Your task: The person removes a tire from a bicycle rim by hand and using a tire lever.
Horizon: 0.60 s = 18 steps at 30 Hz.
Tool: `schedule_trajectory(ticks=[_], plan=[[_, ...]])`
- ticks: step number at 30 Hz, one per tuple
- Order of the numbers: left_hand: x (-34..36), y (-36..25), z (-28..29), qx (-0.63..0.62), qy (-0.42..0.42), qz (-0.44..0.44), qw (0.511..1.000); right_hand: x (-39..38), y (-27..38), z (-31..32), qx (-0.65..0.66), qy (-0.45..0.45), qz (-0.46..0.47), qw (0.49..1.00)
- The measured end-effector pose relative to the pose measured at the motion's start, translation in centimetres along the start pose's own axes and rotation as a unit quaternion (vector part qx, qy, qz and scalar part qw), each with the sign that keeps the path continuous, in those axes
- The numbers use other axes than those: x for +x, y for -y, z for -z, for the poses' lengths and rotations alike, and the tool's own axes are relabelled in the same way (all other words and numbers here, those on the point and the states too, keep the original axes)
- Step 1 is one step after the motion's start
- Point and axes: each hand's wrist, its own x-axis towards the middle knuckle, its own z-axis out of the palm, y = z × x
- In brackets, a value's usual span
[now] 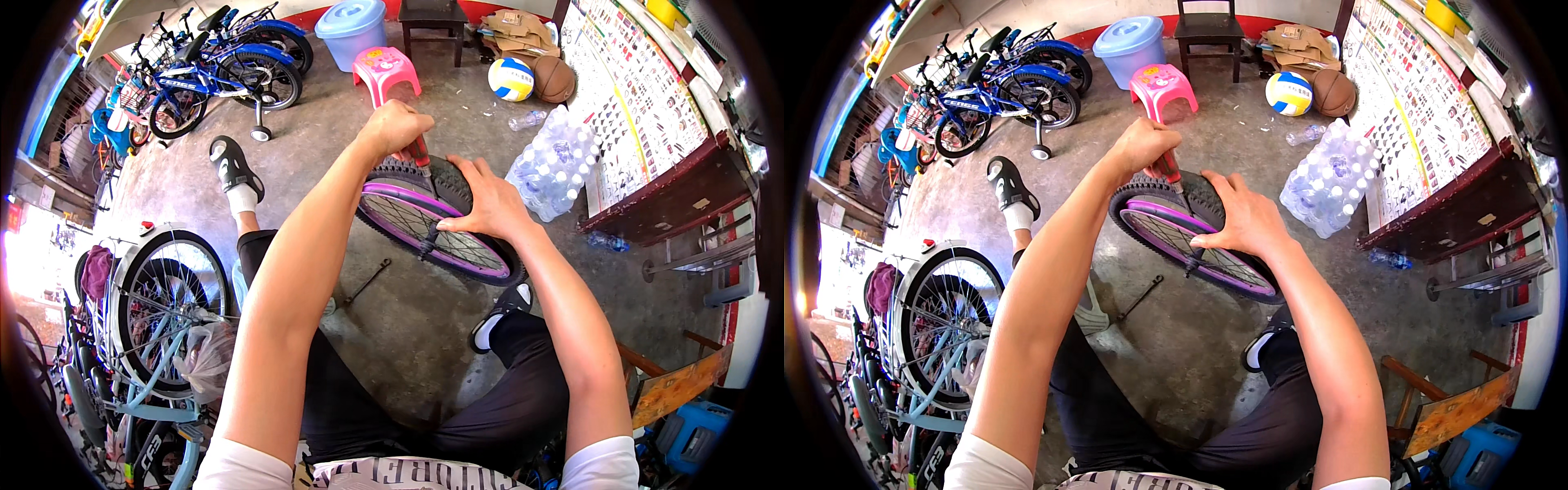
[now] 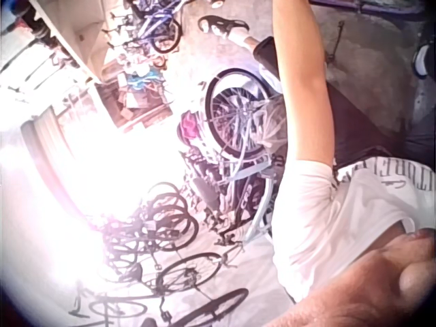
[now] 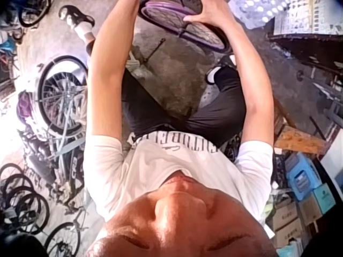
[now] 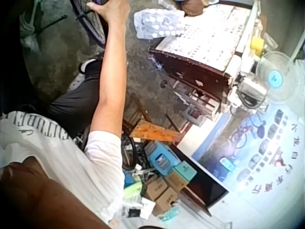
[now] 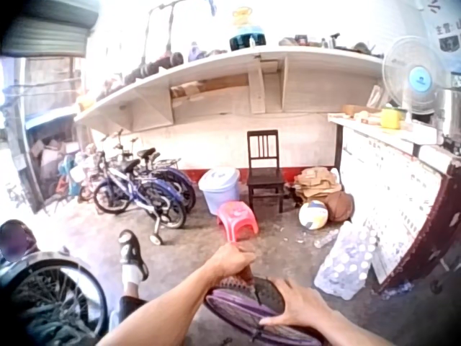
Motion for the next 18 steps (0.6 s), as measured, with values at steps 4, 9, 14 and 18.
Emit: schedule_trajectory(ticks=[4,9,14,18], plan=[[1.1,0.4,0.0,-0.032,0.042,0.013,0.999,-0.5,-0.3,-0.2,-0.016,-0.036,0.051,0.998],[2.2,1.2,-0.3,-0.044,0.076,0.031,0.996,-0.8,-0.6,-0.3,-0.031,-0.027,0.063,0.997],[2.8,2.1,-0.2,-0.06,0.093,0.059,0.992,-0.8,-0.6,-0.4,-0.009,-0.041,0.088,0.995],[0.7,0.0,0.6,0.042,-0.004,-0.01,0.999,-0.1,-0.9,0.3,-0.006,-0.033,0.062,0.998]])
